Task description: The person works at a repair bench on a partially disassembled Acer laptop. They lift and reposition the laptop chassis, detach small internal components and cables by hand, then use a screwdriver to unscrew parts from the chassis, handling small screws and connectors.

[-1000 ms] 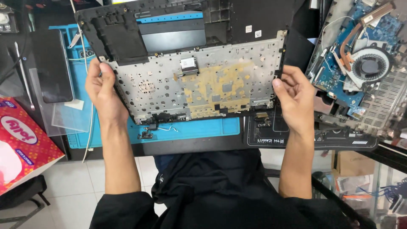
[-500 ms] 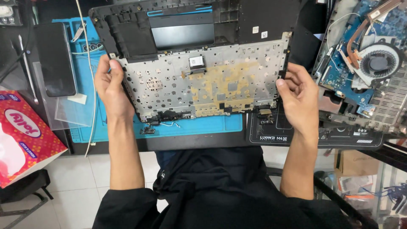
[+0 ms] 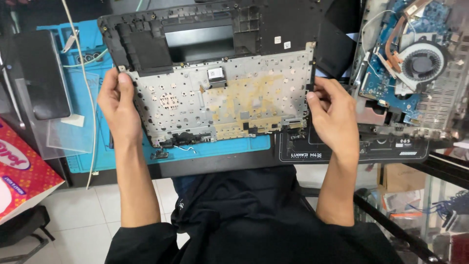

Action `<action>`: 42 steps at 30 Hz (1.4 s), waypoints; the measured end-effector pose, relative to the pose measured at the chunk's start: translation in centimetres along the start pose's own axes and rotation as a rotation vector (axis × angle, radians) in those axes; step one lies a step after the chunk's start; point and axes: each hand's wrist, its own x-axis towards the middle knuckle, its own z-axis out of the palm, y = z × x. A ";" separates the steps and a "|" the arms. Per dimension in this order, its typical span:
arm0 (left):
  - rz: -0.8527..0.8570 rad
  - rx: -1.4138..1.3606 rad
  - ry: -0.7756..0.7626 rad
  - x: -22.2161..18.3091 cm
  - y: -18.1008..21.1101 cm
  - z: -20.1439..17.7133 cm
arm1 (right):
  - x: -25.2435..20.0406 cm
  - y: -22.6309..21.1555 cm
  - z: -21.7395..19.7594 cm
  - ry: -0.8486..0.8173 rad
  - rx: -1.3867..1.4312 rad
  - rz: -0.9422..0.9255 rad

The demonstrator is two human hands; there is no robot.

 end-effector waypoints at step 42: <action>0.081 1.005 0.032 -1.3 5.0 2.6 | 0.9 -1.6 2.6 0.146 -0.339 0.021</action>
